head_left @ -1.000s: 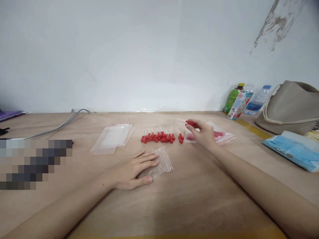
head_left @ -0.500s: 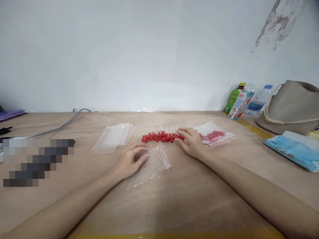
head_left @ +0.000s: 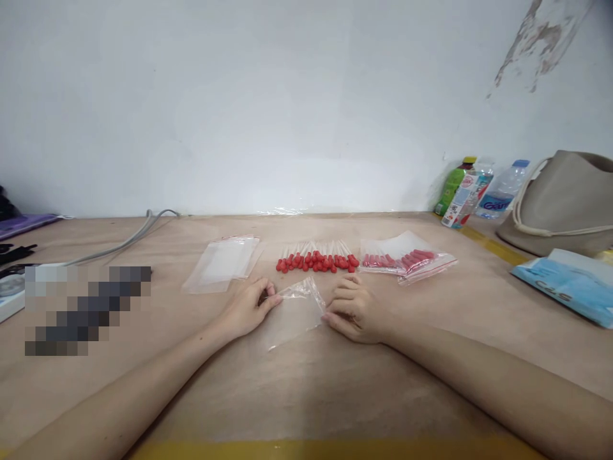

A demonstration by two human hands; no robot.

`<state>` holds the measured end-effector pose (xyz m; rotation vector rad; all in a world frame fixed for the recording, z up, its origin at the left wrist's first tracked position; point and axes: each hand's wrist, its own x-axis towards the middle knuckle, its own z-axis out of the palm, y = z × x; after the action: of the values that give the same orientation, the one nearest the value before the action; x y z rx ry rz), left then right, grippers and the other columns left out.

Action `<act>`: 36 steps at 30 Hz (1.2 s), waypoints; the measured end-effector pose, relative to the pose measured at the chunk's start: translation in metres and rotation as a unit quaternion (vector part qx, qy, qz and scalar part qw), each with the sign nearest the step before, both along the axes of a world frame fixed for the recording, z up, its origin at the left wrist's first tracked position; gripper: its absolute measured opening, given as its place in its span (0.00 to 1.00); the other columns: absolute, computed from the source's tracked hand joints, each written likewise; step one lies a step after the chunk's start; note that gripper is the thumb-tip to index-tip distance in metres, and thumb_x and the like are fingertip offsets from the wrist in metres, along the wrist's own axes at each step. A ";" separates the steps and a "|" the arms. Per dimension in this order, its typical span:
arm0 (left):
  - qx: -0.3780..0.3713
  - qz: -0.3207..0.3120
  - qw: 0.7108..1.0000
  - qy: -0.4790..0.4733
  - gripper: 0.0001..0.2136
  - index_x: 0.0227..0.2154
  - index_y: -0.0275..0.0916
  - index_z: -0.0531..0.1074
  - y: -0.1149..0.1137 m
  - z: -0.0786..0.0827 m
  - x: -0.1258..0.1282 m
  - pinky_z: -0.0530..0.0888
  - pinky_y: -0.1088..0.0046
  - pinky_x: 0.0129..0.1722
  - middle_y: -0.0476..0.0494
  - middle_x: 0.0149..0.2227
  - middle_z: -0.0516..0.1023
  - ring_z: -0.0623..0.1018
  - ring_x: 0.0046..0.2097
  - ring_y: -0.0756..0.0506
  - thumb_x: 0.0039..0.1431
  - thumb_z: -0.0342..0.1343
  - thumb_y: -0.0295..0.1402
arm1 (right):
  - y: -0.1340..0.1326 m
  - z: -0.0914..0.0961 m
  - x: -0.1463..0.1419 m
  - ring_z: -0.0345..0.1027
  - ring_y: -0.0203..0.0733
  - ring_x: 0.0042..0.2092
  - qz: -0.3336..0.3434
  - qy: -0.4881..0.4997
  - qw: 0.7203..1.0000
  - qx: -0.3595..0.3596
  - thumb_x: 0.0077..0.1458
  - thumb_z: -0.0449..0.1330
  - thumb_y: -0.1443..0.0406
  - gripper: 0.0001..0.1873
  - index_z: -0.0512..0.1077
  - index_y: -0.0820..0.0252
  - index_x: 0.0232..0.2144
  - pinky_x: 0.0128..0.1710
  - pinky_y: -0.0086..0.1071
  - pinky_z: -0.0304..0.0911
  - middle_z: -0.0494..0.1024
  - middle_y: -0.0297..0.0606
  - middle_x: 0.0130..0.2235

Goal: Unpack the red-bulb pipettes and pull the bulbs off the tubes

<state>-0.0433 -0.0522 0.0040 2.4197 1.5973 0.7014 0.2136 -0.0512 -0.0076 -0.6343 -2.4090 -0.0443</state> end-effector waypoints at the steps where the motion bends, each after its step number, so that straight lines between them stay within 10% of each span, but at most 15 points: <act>1: 0.006 -0.003 1.000 -0.019 0.09 0.29 0.39 0.63 0.000 0.000 -0.001 0.64 0.73 0.29 0.51 0.26 0.69 0.69 0.28 0.49 0.57 0.46 0.40 | 0.002 0.002 0.003 0.63 0.37 0.33 -0.024 0.004 1.000 0.011 0.54 0.52 0.61 0.11 0.71 0.58 0.24 0.43 0.37 0.52 0.74 0.35 0.27; 10: 0.150 0.239 0.944 -0.172 0.11 0.38 0.40 0.65 0.036 0.010 -0.059 0.68 0.73 0.32 0.47 0.32 0.72 0.71 0.32 0.48 0.56 0.42 0.35 | 0.038 0.031 0.063 0.57 0.54 0.50 -0.359 -0.200 0.912 -0.012 0.40 0.54 0.67 0.27 0.64 0.60 0.47 0.50 0.54 0.40 0.67 0.48 0.49; 20: 0.021 0.321 0.946 0.030 0.17 0.40 0.42 0.71 0.059 -0.003 -0.093 0.61 0.51 0.48 0.38 0.48 0.69 0.65 0.51 0.32 0.53 0.46 0.44 | 0.050 0.031 0.071 0.68 0.46 0.37 -0.415 -0.295 0.860 -0.024 0.47 0.50 0.72 0.10 0.71 0.64 0.30 0.42 0.41 0.50 0.76 0.46 0.34; 25: 0.042 0.307 0.951 0.022 0.18 0.41 0.40 0.70 0.057 -0.004 -0.091 0.60 0.58 0.51 0.38 0.47 0.68 0.65 0.52 0.37 0.55 0.43 0.44 | 0.054 0.046 0.086 0.67 0.43 0.34 -0.490 -0.171 0.853 0.058 0.51 0.47 0.72 0.11 0.70 0.63 0.32 0.33 0.34 0.51 0.74 0.45 0.34; 29: 0.219 0.338 0.915 0.029 0.15 0.40 0.41 0.71 0.046 0.000 -0.075 0.55 0.53 0.53 0.38 0.52 0.63 0.59 0.56 0.35 0.56 0.46 0.42 | 0.048 0.064 0.093 0.64 0.42 0.31 -0.547 0.015 0.823 0.154 0.57 0.45 0.65 0.13 0.68 0.63 0.36 0.25 0.31 0.48 0.71 0.45 0.35; 33: 0.354 0.218 0.909 0.019 0.11 0.38 0.39 0.70 0.031 0.004 -0.048 0.54 0.55 0.54 0.38 0.51 0.63 0.60 0.55 0.37 0.56 0.49 0.38 | 0.032 0.080 0.079 0.64 0.39 0.32 -0.434 0.173 0.853 0.234 0.57 0.47 0.61 0.12 0.67 0.61 0.34 0.26 0.30 0.53 0.70 0.42 0.32; 36: 0.356 0.081 0.931 -0.012 0.10 0.39 0.39 0.68 0.019 0.002 -0.023 0.57 0.58 0.54 0.38 0.48 0.65 0.63 0.53 0.40 0.56 0.49 0.35 | 0.020 0.076 0.053 0.65 0.37 0.30 -0.318 0.326 0.878 0.148 0.55 0.50 0.58 0.11 0.65 0.61 0.31 0.26 0.29 0.58 0.70 0.39 0.30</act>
<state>-0.0662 -0.0336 0.0060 2.7160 1.7665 1.5674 0.2667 -0.0308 0.0683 -1.0647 -1.4350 -0.4001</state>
